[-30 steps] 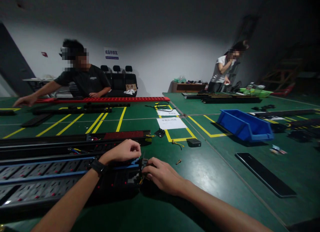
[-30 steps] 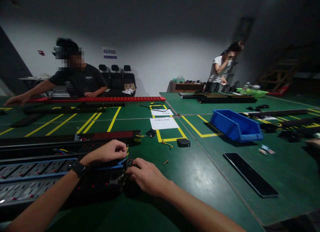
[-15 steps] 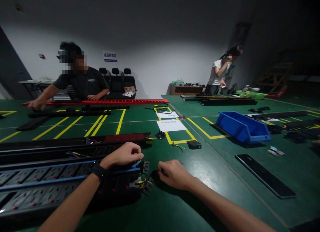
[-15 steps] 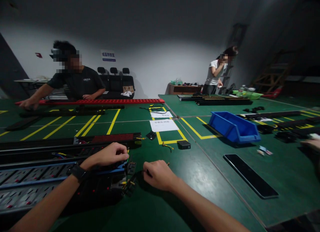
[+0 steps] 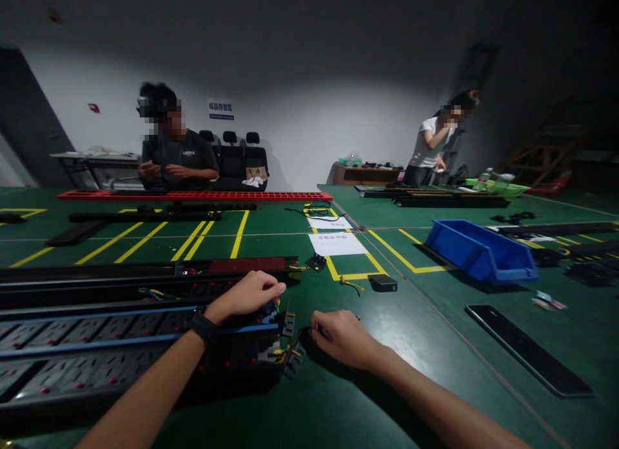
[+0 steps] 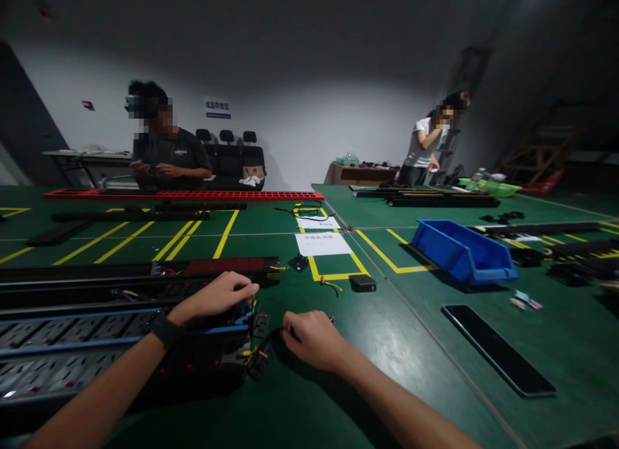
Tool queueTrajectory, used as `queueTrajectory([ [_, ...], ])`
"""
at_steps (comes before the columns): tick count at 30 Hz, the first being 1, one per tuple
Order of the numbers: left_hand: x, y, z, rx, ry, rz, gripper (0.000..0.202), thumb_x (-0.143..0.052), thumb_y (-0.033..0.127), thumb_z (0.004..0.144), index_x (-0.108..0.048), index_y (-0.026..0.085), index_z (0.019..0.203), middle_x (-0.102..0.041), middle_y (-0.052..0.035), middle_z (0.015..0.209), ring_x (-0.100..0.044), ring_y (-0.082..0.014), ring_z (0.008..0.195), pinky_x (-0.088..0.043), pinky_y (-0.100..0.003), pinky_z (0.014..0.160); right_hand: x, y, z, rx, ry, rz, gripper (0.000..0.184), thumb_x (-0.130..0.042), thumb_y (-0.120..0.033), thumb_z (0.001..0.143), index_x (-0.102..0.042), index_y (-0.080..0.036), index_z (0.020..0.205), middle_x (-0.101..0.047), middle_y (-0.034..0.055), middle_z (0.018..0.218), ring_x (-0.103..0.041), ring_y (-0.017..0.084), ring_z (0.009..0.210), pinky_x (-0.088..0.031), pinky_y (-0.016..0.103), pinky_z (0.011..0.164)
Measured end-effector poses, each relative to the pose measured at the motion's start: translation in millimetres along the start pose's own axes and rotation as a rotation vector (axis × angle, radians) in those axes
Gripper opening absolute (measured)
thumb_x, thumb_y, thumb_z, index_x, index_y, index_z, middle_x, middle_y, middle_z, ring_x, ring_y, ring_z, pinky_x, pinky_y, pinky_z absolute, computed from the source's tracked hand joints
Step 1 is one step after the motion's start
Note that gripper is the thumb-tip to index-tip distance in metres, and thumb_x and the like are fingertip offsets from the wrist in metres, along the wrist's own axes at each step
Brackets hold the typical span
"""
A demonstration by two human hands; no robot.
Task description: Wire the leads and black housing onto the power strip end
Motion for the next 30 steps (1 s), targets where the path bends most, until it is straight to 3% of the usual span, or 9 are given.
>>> queueTrajectory([
  [8, 4.5, 2.2, 1.1, 0.128, 0.17, 0.109, 0.057, -0.042, 0.051, 0.105, -0.067, 0.019, 0.065, -0.072, -0.0055, 0.068, -0.065, -0.0183, 0.066, -0.038, -0.031, 0.068, -1.1, -0.4, -1.3, 0.029, 0.023, 0.005, 0.01, -0.059, -0.016, 0.097, -0.062, -0.023, 0.091, -0.068, -0.0022, 0.072, -0.059, 0.015, 0.062, -0.02, 0.03, 0.06],
  [15, 14.9, 7.5, -7.7, 0.313, 0.297, 0.486, 0.054, -0.039, 0.049, 0.108, -0.076, 0.021, 0.08, -0.081, -0.0104, 0.089, -0.075, -0.0266, 0.086, -0.043, -0.031, 0.069, 5.0, -5.4, -4.1, 0.053, -0.042, -0.126, 0.011, -0.057, -0.018, 0.101, -0.066, -0.022, 0.097, -0.076, 0.0026, 0.085, -0.067, 0.018, 0.069, -0.029, 0.031, 0.062],
  [19, 16.2, 12.3, -8.8, 0.306, 0.324, 0.561, 0.054, -0.038, 0.046, 0.11, -0.079, 0.021, 0.086, -0.082, -0.0108, 0.096, -0.077, -0.0264, 0.091, -0.047, -0.031, 0.074, 37.4, 22.1, -19.8, -0.076, 0.004, -0.134, 0.019, -0.055, -0.026, 0.104, -0.074, -0.023, 0.107, -0.078, 0.0076, 0.099, -0.073, 0.024, 0.086, -0.046, 0.033, 0.072],
  [22, 15.0, 11.9, -8.5, 0.291, 0.328, 0.566, 0.054, -0.038, 0.046, 0.111, -0.079, 0.021, 0.087, -0.082, -0.011, 0.096, -0.077, -0.0259, 0.09, -0.049, -0.031, 0.075, 54.1, 51.0, -38.0, -0.155, 0.072, -0.094, 0.03, -0.06, -0.024, 0.097, -0.077, -0.027, 0.122, -0.075, 0.0105, 0.118, -0.071, 0.031, 0.109, -0.055, 0.039, 0.087],
  [27, 15.0, 10.8, -8.6, 0.292, 0.319, 0.562, 0.053, -0.039, 0.046, 0.111, -0.079, 0.021, 0.087, -0.082, -0.0106, 0.096, -0.077, -0.0259, 0.09, -0.048, -0.031, 0.075, 40.3, 71.0, -49.2, -0.148, 0.036, 0.131, 0.027, -0.057, -0.023, 0.098, -0.082, -0.024, 0.107, -0.076, 0.0111, 0.109, -0.07, 0.029, 0.105, -0.057, 0.043, 0.095],
  [30, 16.7, 11.1, -9.8, 0.304, 0.328, 0.52, 0.053, -0.04, 0.046, 0.11, -0.078, 0.021, 0.084, -0.081, -0.0098, 0.093, -0.076, -0.0251, 0.088, -0.046, -0.03, 0.072, 33.4, 65.5, -35.4, -0.135, 0.119, 0.216, 0.028, -0.054, -0.026, 0.102, -0.08, -0.024, 0.11, -0.075, 0.0112, 0.109, -0.07, 0.028, 0.103, -0.056, 0.042, 0.093],
])
Point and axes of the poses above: each hand's wrist, its own z-axis towards the middle knuckle, its own x-axis out of the back of the hand, y = z × x, the point moved 4 cm from there along z, towards the middle knuckle
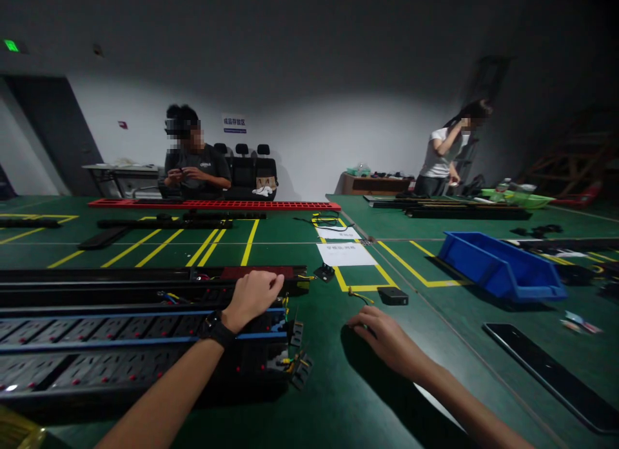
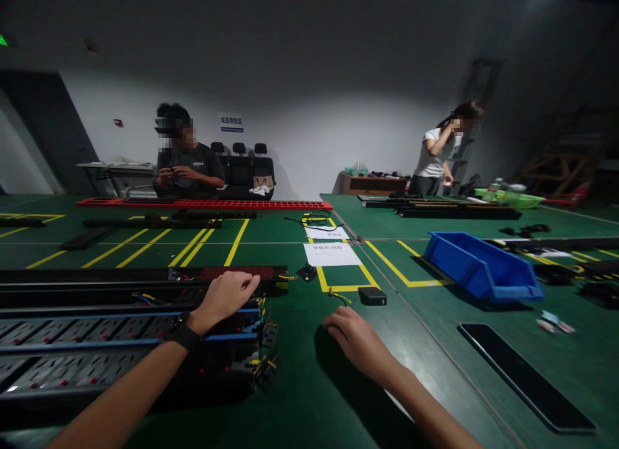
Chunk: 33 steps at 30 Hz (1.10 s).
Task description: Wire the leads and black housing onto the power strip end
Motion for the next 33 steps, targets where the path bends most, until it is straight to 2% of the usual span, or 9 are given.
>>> queueTrajectory([
  [2, 1.1, 0.3, -0.7, -0.005, 0.012, -0.043, 0.052, -0.041, 0.045, 0.109, -0.075, 0.021, 0.079, -0.08, -0.0088, 0.089, -0.074, -0.0239, 0.085, -0.043, -0.029, 0.069, -5.5, -10.3, 16.8, 0.038, 0.053, 0.099, 0.029, -0.052, -0.027, 0.103, -0.078, -0.024, 0.117, -0.074, 0.0106, 0.11, -0.07, 0.025, 0.101, -0.056, 0.041, 0.093],
  [5, 0.9, 1.3, -2.0, -0.044, 0.026, -0.101, 0.048, -0.044, 0.044, 0.108, -0.071, 0.021, 0.075, -0.077, -0.0072, 0.081, -0.071, -0.022, 0.078, -0.038, -0.029, 0.065, -17.7, -29.0, 51.8, 0.073, 0.07, 0.281, 0.024, -0.057, -0.035, 0.101, -0.077, -0.022, 0.108, -0.074, 0.0081, 0.101, -0.069, 0.024, 0.093, -0.055, 0.039, 0.087],
  [9, -2.3, -1.6, -2.4, -0.089, 0.003, -0.191, 0.033, -0.053, 0.04, 0.103, -0.072, 0.022, 0.082, -0.075, -0.0038, 0.077, -0.069, -0.0204, 0.072, -0.036, -0.029, 0.064, -43.4, -46.8, 100.1, -0.03, -0.015, 0.683, 0.038, -0.076, -0.056, 0.086, -0.07, -0.02, 0.096, -0.069, 0.0015, 0.083, -0.063, 0.017, 0.068, -0.051, 0.032, 0.067],
  [12, -2.5, -5.0, -1.6, -0.12, 0.027, -0.272, 0.024, -0.059, 0.04, 0.1, -0.075, 0.023, 0.092, -0.079, -0.003, 0.085, -0.072, -0.021, 0.078, -0.039, -0.029, 0.067, -57.2, -53.2, 121.8, -0.116, -0.008, 0.875, 0.047, -0.085, -0.061, 0.075, -0.069, -0.02, 0.089, -0.065, -0.0013, 0.074, -0.056, 0.013, 0.059, -0.043, 0.027, 0.057],
  [16, -2.6, -3.9, -1.9, -0.174, 0.025, -0.355, 0.022, -0.065, 0.04, 0.097, -0.077, 0.022, 0.102, -0.081, -0.0038, 0.093, -0.072, -0.0208, 0.078, -0.043, -0.029, 0.068, -69.8, -56.7, 124.7, -0.22, -0.036, 1.026, 0.051, -0.089, -0.062, 0.069, -0.068, -0.02, 0.089, -0.057, -0.0051, 0.063, -0.046, 0.01, 0.053, -0.025, 0.022, 0.048],
  [20, -5.0, 1.6, -3.6, -0.234, -0.046, -0.426, 0.024, -0.068, 0.041, 0.095, -0.078, 0.02, 0.103, -0.081, -0.0045, 0.09, -0.07, -0.0196, 0.075, -0.045, -0.029, 0.065, -78.0, -57.0, 115.4, -0.305, -0.108, 1.122, 0.053, -0.093, -0.061, 0.066, -0.066, -0.021, 0.089, -0.054, -0.0067, 0.063, -0.042, 0.008, 0.05, -0.017, 0.022, 0.047],
  [24, -6.1, 6.4, -4.5, -0.312, -0.077, -0.497, 0.028, -0.067, 0.043, 0.099, -0.078, 0.019, 0.107, -0.082, -0.0066, 0.098, -0.072, -0.0192, 0.079, -0.048, -0.029, 0.069, -78.2, -55.2, 114.3, -0.321, -0.111, 1.193, 0.056, -0.095, -0.061, 0.063, -0.065, -0.02, 0.087, -0.054, -0.0064, 0.062, -0.043, 0.008, 0.051, -0.019, 0.022, 0.048],
  [29, -8.6, 8.0, -3.9, -0.333, -0.102, -0.506, 0.023, -0.07, 0.041, 0.1, -0.078, 0.021, 0.107, -0.083, -0.0065, 0.102, -0.074, -0.0208, 0.087, -0.051, -0.03, 0.075, -75.7, -57.0, 116.3, -0.271, -0.131, 1.225, 0.054, -0.096, -0.061, 0.062, -0.067, -0.021, 0.084, -0.055, -0.0056, 0.066, -0.043, 0.009, 0.053, -0.03, 0.023, 0.049],
  [33, -9.8, 3.5, -1.5, -0.297, -0.086, -0.467, 0.015, -0.068, 0.034, 0.099, -0.078, 0.022, 0.101, -0.082, -0.0045, 0.098, -0.074, -0.0205, 0.088, -0.052, -0.03, 0.078, -76.4, -50.8, 115.4, -0.248, -0.107, 1.189, 0.052, -0.092, -0.06, 0.068, -0.072, -0.021, 0.094, -0.061, -0.0032, 0.075, -0.043, 0.008, 0.054, -0.031, 0.023, 0.05],
])
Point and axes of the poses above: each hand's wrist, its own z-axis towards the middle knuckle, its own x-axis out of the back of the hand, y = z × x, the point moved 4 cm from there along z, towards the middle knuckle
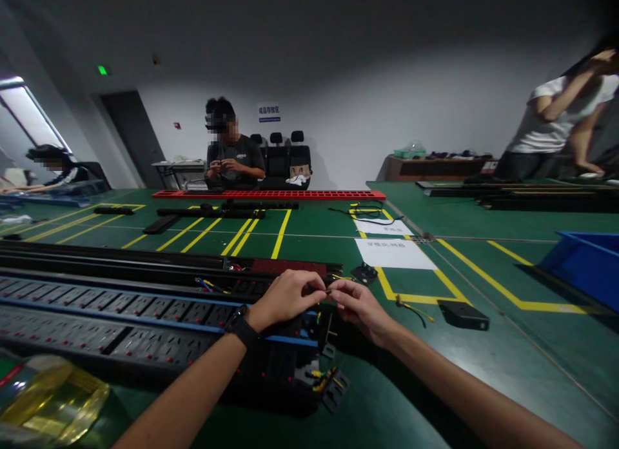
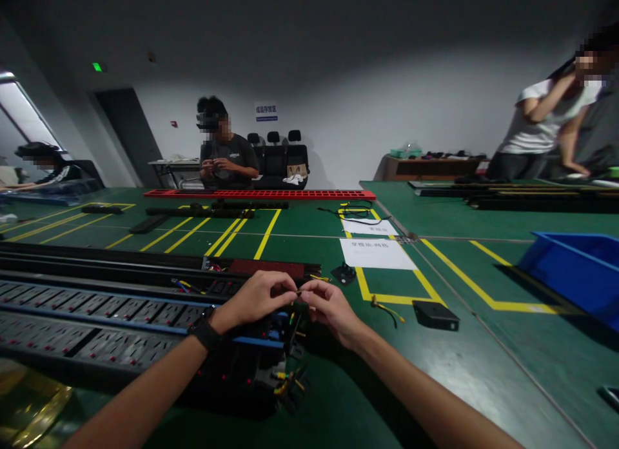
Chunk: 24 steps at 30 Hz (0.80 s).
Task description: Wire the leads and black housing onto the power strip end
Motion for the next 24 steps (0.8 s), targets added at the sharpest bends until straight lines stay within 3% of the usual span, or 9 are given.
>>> queueTrajectory([
  [3, 2.0, -8.2, 0.2, 0.097, 0.026, 0.128, 0.014, -0.064, 0.031, 0.1, -0.074, 0.022, 0.102, -0.08, -0.0058, 0.102, -0.072, -0.0227, 0.093, -0.052, -0.033, 0.081, 10.3, 6.8, 3.3, 0.09, 0.069, -0.193, 0.049, -0.081, -0.057, 0.079, -0.075, -0.02, 0.11, -0.064, -0.0014, 0.077, -0.044, 0.011, 0.054, -0.033, 0.026, 0.051],
  [7, 0.8, -12.7, -0.5, 0.144, 0.01, 0.281, 0.017, -0.054, 0.03, 0.105, -0.068, 0.021, 0.107, -0.074, -0.009, 0.11, -0.07, -0.0244, 0.099, -0.052, -0.036, 0.087, 19.2, 14.2, 5.3, 0.273, 0.199, -0.533, 0.037, -0.065, -0.041, 0.086, -0.078, -0.017, 0.111, -0.069, 0.0028, 0.08, -0.056, 0.018, 0.068, -0.043, 0.032, 0.065],
  [9, -1.1, -12.7, -0.4, 0.147, -0.013, 0.298, 0.016, -0.055, 0.03, 0.104, -0.068, 0.021, 0.105, -0.073, -0.0085, 0.108, -0.069, -0.0245, 0.099, -0.052, -0.035, 0.086, 17.2, 15.6, 3.7, 0.319, 0.196, -0.627, 0.037, -0.059, -0.035, 0.089, -0.078, -0.016, 0.114, -0.068, 0.0025, 0.079, -0.058, 0.019, 0.071, -0.044, 0.033, 0.068],
  [14, -1.5, -15.0, 2.0, 0.167, -0.017, 0.284, 0.01, -0.062, 0.028, 0.097, -0.069, 0.021, 0.096, -0.075, -0.0069, 0.097, -0.069, -0.0236, 0.089, -0.049, -0.033, 0.078, 7.0, 9.7, -2.4, 0.347, 0.087, -0.735, 0.038, -0.055, -0.028, 0.091, -0.079, -0.016, 0.118, -0.063, -0.0004, 0.071, -0.056, 0.018, 0.066, -0.043, 0.031, 0.065],
  [24, -0.7, -20.8, 2.3, 0.195, -0.036, 0.27, 0.014, -0.063, 0.032, 0.091, -0.073, 0.022, 0.093, -0.079, -0.0057, 0.097, -0.067, -0.0207, 0.08, -0.042, -0.032, 0.071, 3.7, 5.7, -4.1, 0.363, 0.06, -0.79, 0.038, -0.055, -0.02, 0.09, -0.082, -0.018, 0.116, -0.064, -0.0002, 0.071, -0.055, 0.017, 0.065, -0.043, 0.031, 0.066],
])
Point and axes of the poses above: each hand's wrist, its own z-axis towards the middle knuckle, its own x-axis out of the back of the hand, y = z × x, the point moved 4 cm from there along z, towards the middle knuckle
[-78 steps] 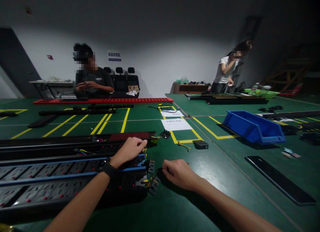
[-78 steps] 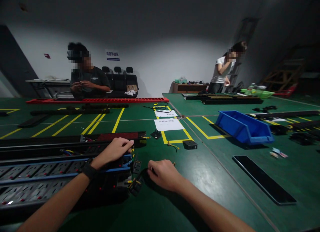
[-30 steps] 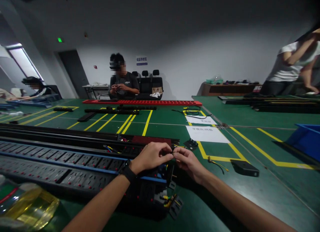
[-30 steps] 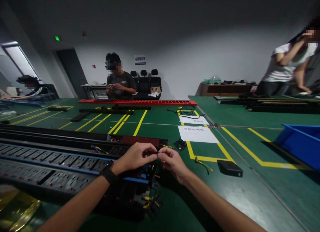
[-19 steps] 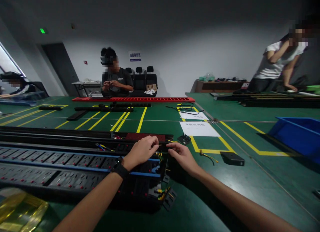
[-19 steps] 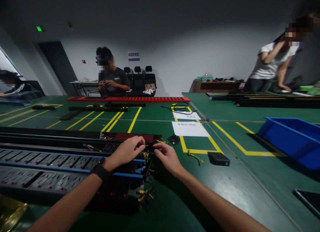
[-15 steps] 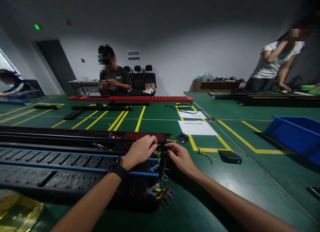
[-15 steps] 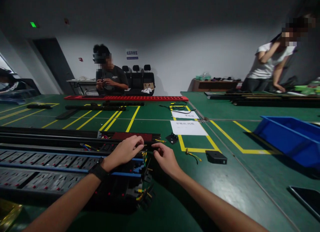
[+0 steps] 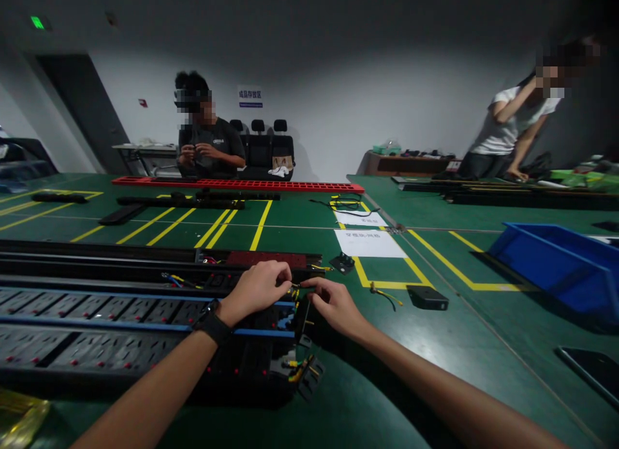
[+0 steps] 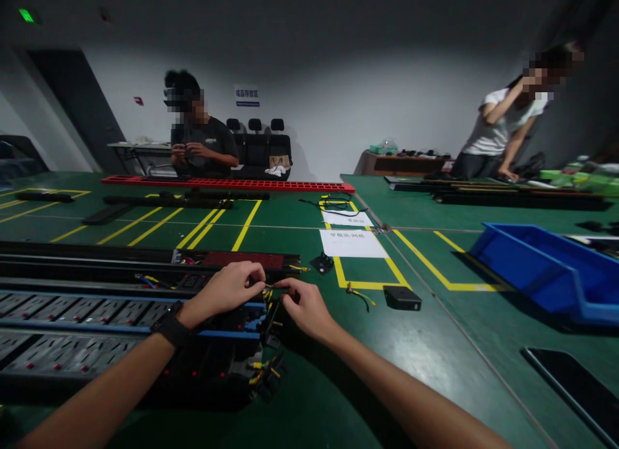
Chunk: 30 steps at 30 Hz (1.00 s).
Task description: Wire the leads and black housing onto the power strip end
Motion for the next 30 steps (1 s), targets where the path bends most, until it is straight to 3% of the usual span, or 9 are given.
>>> queueTrajectory([
  [16, 2.3, 0.8, -0.5, 0.051, -0.007, -0.074, 0.018, -0.067, 0.035, 0.09, -0.08, 0.022, 0.093, -0.082, -0.0059, 0.093, -0.073, -0.0219, 0.081, -0.044, -0.03, 0.069, 0.7, -2.5, -1.3, 0.03, -0.021, -0.004, 0.038, -0.055, -0.02, 0.09, -0.08, -0.017, 0.119, -0.061, -0.001, 0.072, -0.055, 0.017, 0.066, -0.04, 0.029, 0.066],
  [30, 1.9, -0.9, -0.5, 0.015, -0.016, -0.085, 0.025, -0.067, 0.037, 0.092, -0.084, 0.021, 0.101, -0.085, -0.0076, 0.099, -0.077, -0.0237, 0.09, -0.051, -0.031, 0.078, -0.1, -2.2, -1.9, 0.049, -0.012, -0.013, 0.036, -0.055, -0.021, 0.09, -0.078, -0.018, 0.117, -0.061, -0.0018, 0.072, -0.054, 0.017, 0.066, -0.04, 0.029, 0.066],
])
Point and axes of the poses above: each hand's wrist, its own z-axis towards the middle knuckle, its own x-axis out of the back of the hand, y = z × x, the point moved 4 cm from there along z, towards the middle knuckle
